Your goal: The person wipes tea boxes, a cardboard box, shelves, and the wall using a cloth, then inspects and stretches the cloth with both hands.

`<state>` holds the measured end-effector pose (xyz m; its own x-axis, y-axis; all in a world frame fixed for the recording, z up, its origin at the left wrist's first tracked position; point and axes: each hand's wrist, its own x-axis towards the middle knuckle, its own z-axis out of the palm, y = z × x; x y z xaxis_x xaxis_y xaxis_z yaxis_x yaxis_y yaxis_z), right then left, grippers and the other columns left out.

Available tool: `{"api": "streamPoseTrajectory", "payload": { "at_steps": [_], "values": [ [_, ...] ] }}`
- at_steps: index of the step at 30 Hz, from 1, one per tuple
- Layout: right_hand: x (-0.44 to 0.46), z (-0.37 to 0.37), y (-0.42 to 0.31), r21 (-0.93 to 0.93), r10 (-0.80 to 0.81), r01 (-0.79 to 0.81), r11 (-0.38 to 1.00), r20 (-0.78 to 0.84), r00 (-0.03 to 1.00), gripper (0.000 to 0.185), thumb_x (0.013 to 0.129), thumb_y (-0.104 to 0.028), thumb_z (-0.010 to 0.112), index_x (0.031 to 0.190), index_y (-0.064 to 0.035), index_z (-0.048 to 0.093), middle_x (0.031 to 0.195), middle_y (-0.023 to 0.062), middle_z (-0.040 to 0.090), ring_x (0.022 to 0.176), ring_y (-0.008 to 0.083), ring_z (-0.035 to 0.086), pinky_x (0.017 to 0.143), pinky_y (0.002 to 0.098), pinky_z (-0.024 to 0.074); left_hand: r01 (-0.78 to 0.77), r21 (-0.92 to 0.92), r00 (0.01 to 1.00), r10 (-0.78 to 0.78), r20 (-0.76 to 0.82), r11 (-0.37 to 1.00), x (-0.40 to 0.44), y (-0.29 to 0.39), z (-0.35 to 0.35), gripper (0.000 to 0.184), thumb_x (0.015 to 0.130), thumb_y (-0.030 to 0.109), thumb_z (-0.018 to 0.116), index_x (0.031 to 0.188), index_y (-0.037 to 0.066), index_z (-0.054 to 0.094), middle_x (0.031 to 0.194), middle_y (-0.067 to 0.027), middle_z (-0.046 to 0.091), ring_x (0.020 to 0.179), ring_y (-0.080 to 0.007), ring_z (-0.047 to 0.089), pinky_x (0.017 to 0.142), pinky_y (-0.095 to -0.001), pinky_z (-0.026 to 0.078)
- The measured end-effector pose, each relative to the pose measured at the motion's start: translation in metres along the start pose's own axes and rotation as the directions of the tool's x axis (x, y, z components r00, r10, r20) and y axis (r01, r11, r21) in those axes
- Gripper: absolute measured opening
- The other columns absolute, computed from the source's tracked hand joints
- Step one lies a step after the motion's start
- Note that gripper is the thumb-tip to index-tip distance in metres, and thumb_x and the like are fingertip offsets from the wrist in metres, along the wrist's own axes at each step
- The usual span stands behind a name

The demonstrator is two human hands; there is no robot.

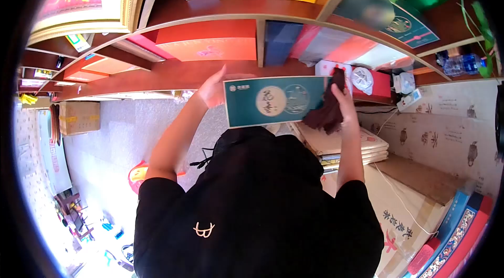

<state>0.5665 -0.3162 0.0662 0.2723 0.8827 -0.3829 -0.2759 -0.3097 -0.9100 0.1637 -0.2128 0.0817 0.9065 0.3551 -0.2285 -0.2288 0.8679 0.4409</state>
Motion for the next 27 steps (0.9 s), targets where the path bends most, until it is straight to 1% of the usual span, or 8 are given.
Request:
{"api": "streamPoseTrajectory", "payload": {
  "at_steps": [6, 9, 10, 11, 13, 15, 23, 27],
  "values": [
    [0.029, 0.111, 0.094, 0.1, 0.182, -0.199, 0.975, 0.159, 0.97, 0.036, 0.091, -0.03, 0.071, 0.107, 0.0017, 0.062, 0.094, 0.0101, 0.068, 0.08, 0.0198, 0.067, 0.073, 0.0335, 0.0557, 0.021, 0.283, 0.666, 0.197, -0.72, 0.959, -0.078, -0.038, -0.115, 0.051, 0.089, 0.045, 0.069, 0.125, 0.009, 0.06, 0.117, -0.0073, 0.067, 0.106, -0.0186, 0.063, 0.095, -0.0369, 0.048],
    [0.055, 0.161, 0.145, 0.173, 0.155, -0.189, 0.967, 0.191, 0.969, 0.034, 0.091, -0.031, 0.072, 0.101, 0.0015, 0.067, 0.087, 0.0099, 0.07, 0.07, 0.02, 0.068, 0.067, 0.033, 0.0543, -0.053, 0.386, 0.533, 0.353, -0.769, 0.921, -0.104, -0.048, -0.204, 0.038, 0.091, 0.038, 0.07, 0.115, 0.01, 0.065, 0.106, -0.0065, 0.07, 0.095, -0.0172, 0.066, 0.086, -0.0355, 0.053],
    [0.067, 0.172, 0.167, 0.113, 0.158, -0.176, 0.978, 0.152, 0.976, 0.044, 0.09, -0.039, 0.071, 0.093, 0.0041, 0.068, 0.087, 0.0122, 0.07, 0.073, 0.0207, 0.068, 0.069, 0.035, 0.054, -0.146, 0.31, 0.512, 0.34, -0.789, 0.94, -0.107, -0.038, -0.197, 0.03, 0.092, 0.034, 0.07, 0.109, 0.01, 0.066, 0.098, -0.0038, 0.07, 0.088, -0.016, 0.066, 0.078, -0.0351, 0.054],
    [0.077, 0.182, 0.185, -0.337, 0.025, -0.033, 0.941, -0.029, 0.999, 0.061, 0.09, -0.054, 0.064, 0.093, 0.0062, 0.068, 0.09, 0.0193, 0.071, 0.083, 0.0302, 0.07, 0.076, 0.0416, 0.0533, -0.127, 0.31, 0.523, 0.329, -0.786, 0.942, -0.11, -0.031, -0.203, 0.03, 0.092, 0.034, 0.07, 0.109, 0.01, 0.066, 0.098, -0.0038, 0.07, 0.088, -0.016, 0.066, 0.078, -0.0351, 0.054],
    [0.084, 0.202, 0.194, -0.786, -0.035, -0.011, 0.619, -0.041, 0.999, 0.069, 0.09, -0.061, 0.055, 0.095, 0.007, 0.068, 0.094, 0.0277, 0.069, 0.094, 0.0421, 0.067, 0.083, 0.0489, 0.0505, -0.171, 0.391, 0.459, 0.425, -0.78, 0.904, -0.117, -0.018, -0.233, 0.027, 0.095, 0.032, 0.067, 0.108, 0.01, 0.066, 0.096, -0.0048, 0.07, 0.083, -0.0152, 0.065, 0.073, -0.0344, 0.055],
    [0.087, 0.215, 0.219, -0.853, -0.041, 0.023, 0.521, 0.002, 0.999, 0.066, 0.089, -0.058, 0.056, 0.093, 0.0066, 0.067, 0.093, 0.0319, 0.066, 0.096, 0.0476, 0.062, 0.082, 0.0513, 0.0485, -0.148, 0.397, 0.47, 0.418, -0.778, 0.906, -0.119, -0.006, -0.268, 0.027, 0.096, 0.033, 0.065, 0.109, 0.01, 0.065, 0.096, -0.0047, 0.069, 0.082, -0.0149, 0.065, 0.073, -0.0349, 0.056],
    [0.044, 0.171, 0.288, -0.58, 0.095, -0.128, 0.805, -0.088, 0.992, 0.043, 0.08, -0.038, 0.07, 0.096, 0.0023, 0.069, 0.09, 0.025, 0.069, 0.087, 0.0414, 0.067, 0.078, 0.0474, 0.051, -0.099, 0.467, 0.489, 0.452, -0.746, 0.879, -0.108, 0.02, -0.348, 0.035, 0.098, 0.034, 0.062, 0.122, 0.009, 0.061, 0.104, -0.0037, 0.067, 0.091, -0.0146, 0.064, 0.08, -0.0326, 0.055],
    [-0.023, 0.106, 0.254, -0.287, 0.144, -0.192, 0.938, -0.181, 0.973, 0.041, 0.077, -0.033, 0.08, 0.1, 0.0005, 0.071, 0.083, 0.011, 0.071, 0.074, 0.0197, 0.068, 0.071, 0.0358, 0.0525, 0.053, 0.594, 0.4, 0.528, -0.749, 0.803, -0.101, 0.023, -0.358, 0.032, 0.098, 0.033, 0.062, 0.116, 0.008, 0.066, 0.105, -0.0014, 0.068, 0.093, -0.0108, 0.061, 0.08, -0.0265, 0.051]
  ]
}}
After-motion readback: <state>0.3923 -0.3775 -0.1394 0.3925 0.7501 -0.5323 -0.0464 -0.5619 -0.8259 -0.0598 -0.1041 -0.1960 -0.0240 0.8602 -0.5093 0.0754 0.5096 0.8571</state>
